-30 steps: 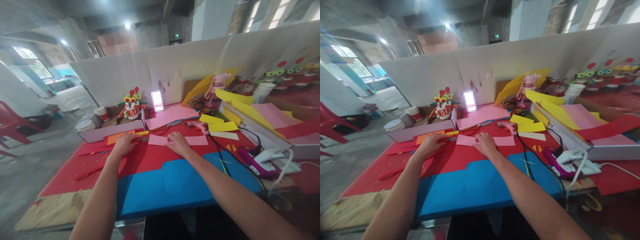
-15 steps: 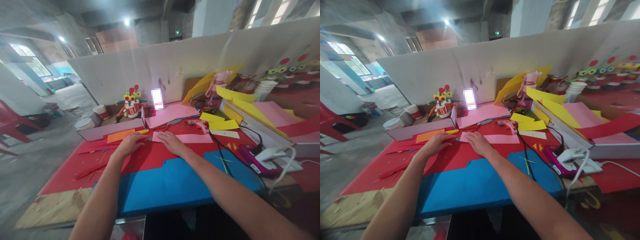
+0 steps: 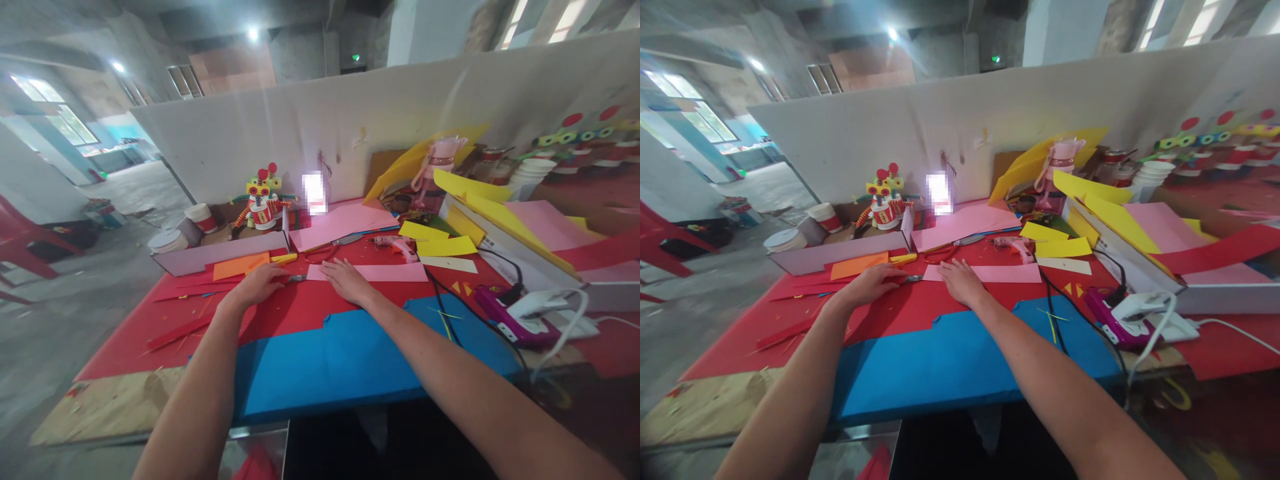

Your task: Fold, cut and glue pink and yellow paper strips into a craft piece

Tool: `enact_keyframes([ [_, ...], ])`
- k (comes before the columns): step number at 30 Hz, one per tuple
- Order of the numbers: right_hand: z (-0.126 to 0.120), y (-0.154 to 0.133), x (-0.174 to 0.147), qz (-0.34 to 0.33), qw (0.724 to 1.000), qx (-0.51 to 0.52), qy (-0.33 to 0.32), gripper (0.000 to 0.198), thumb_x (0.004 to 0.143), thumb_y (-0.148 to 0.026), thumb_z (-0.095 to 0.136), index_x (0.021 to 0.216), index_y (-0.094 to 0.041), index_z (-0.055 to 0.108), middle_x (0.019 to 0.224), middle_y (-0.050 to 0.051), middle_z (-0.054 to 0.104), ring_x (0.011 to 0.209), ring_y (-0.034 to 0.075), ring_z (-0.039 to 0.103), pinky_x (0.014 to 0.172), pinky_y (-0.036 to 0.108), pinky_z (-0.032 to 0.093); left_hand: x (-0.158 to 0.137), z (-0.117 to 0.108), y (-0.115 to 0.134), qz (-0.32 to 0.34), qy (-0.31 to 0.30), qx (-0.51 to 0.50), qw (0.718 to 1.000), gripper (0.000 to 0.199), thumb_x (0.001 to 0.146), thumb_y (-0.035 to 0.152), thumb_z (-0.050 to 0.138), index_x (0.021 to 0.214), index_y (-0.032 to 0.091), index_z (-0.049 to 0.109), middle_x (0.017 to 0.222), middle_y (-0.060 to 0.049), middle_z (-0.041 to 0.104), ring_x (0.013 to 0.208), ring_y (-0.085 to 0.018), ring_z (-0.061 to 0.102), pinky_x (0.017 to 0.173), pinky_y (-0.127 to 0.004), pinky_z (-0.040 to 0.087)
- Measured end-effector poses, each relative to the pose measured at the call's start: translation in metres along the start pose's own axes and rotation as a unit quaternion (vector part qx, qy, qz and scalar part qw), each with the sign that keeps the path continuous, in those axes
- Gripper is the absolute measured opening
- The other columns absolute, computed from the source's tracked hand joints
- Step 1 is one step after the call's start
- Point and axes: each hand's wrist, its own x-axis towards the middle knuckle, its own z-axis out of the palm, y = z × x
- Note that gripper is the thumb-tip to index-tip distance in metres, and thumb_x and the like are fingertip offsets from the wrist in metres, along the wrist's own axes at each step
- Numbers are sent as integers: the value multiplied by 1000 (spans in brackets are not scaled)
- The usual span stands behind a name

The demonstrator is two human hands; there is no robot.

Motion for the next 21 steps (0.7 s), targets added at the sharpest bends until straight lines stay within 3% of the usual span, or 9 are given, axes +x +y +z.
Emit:
enact_keyframes([
  [9,-2,-1,1,12,1000,18,-9,45,98,-23,36,140,-25,49,152,5,41,142,26,33,116,52,22,1,4,-7,26,-6,-15,1000,31,87,16,53,113,21,70,102,-8,67,94,-20,58,87,-32,43],
  [21,-5,-2,0,12,1000,10,-28,47,98,-19,33,142,-25,47,153,4,39,143,26,31,117,52,21,5,4,5,37,-2,5,999,30,86,15,53,109,20,71,98,-9,65,92,-21,58,84,-33,44],
])
